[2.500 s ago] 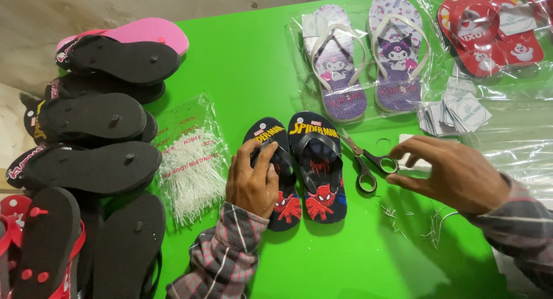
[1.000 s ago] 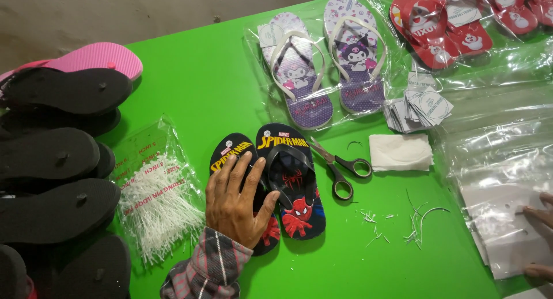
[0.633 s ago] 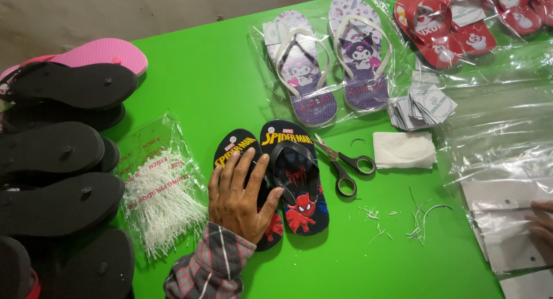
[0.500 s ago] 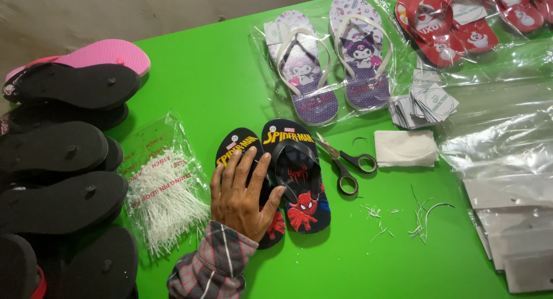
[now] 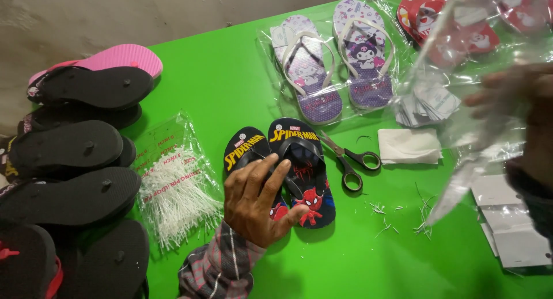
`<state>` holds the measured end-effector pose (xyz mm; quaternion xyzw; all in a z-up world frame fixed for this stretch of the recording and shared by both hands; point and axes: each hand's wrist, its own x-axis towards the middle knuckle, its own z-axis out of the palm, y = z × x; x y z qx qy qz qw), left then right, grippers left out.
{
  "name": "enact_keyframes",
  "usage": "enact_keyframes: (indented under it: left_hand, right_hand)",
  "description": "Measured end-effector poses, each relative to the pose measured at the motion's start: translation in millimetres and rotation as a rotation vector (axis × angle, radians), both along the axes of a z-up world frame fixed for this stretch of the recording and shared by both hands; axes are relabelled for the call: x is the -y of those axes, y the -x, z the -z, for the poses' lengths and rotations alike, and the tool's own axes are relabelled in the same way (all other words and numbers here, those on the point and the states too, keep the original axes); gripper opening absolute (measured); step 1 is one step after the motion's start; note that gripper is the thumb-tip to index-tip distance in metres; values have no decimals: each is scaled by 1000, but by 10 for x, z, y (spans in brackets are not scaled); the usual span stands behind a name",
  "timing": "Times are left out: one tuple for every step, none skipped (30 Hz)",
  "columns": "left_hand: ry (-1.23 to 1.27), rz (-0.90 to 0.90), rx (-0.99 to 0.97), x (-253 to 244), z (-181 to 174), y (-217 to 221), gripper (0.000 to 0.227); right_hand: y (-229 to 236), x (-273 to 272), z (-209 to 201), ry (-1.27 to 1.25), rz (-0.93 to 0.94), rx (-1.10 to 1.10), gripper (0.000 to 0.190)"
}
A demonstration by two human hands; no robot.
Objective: The person trims the excess material from the edges of the soles and straps of sandals using scissors, then places a cardboard insert into one of the sandals.
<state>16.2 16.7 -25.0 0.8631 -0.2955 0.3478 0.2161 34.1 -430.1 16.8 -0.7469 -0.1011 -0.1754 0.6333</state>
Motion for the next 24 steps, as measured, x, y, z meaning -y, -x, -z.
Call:
enact_keyframes:
  left_hand:
    - [51, 82, -27, 5, 20, -4, 76]
    - [49, 75, -24, 21, -8, 26, 76]
    - [71, 197, -91, 35, -31, 54, 84]
    - [90, 317, -168, 40, -54, 85, 93]
    - [85, 309, -173, 43, -54, 122, 93]
    - [193, 338, -268, 58, -63, 116, 85]
    - [301, 368, -363, 72, -72, 112, 79]
    - [301, 364, -370, 72, -89, 95, 79]
    - [392, 288, -355, 72, -103, 72, 56]
    - [484, 214, -332, 80, -124, 7, 36]
    - [485, 211, -332, 7, 5, 2, 36]
    - [571, 163, -363, -68, 140, -2, 33]
    - [658, 115, -394, -144, 278, -2, 31]
    - [661, 107, -396, -165, 123, 6, 31]
    - [690, 85, -442, -186, -33, 15, 37]
    - [720, 66, -481, -205, -196, 1, 50]
    - [724, 59, -476, -241, -147, 1, 50]
    - [663, 31, -448, -271, -97, -3, 52]
    - [602, 3, -420, -295, -44, -7, 53]
    - [604, 4, -419, -303, -45, -31, 53]
    - [603, 57, -443, -313, -43, -53, 56]
    - [602, 102, -465, -334, -36, -52, 59]
    - [606, 95, -463, -353, -15, -72, 59]
    - [580, 122, -462, -376, -4, -99, 59]
  right_hand:
    - [-74, -641, -242, -6, -27, 45, 10]
    - [-161, -970, -380, -8, -34, 48, 10]
    - [-248, -1301, -515, 47, -107, 90, 12]
    - [-335, -1639, -633, 96, -180, 125, 14]
    - [-390, -1844, -549, 89, -188, 121, 14]
    - [-469, -2043, -498, 84, -259, 127, 15]
    - [-545, -2244, -449, 80, -331, 132, 17]
    - [-570, -2388, -415, 77, -334, 125, 17]
    - [-599, -2533, -378, 101, -420, 143, 18]
    - [-663, -2670, -359, 129, -505, 167, 20]
    - [-634, -2707, -346, 129, -508, 166, 20]
    - [-603, -2748, -333, 311, -418, 272, 39]
    - [-568, -2790, -315, 491, -324, 377, 66]
    - [-518, -2782, -290, 490, -333, 374, 66]
    - [-467, -2772, -265, 618, -341, 429, 63]
    - [-435, -2760, -253, 747, -347, 492, 62]
    - [-432, -2804, -214, 747, -355, 498, 62]
    - [-418, -2837, -172, 760, -388, 517, 50]
    - [-404, -2863, -127, 772, -421, 536, 39]
    - [-415, -2859, -98, 775, -422, 537, 39]
    - [-424, -2856, -65, 774, -423, 500, 35]
    - [-427, -2868, -25, 771, -432, 464, 31]
    - [-441, -2862, -25, 771, -441, 467, 31]
    - [-458, -2858, -28, 712, -477, 452, 31]
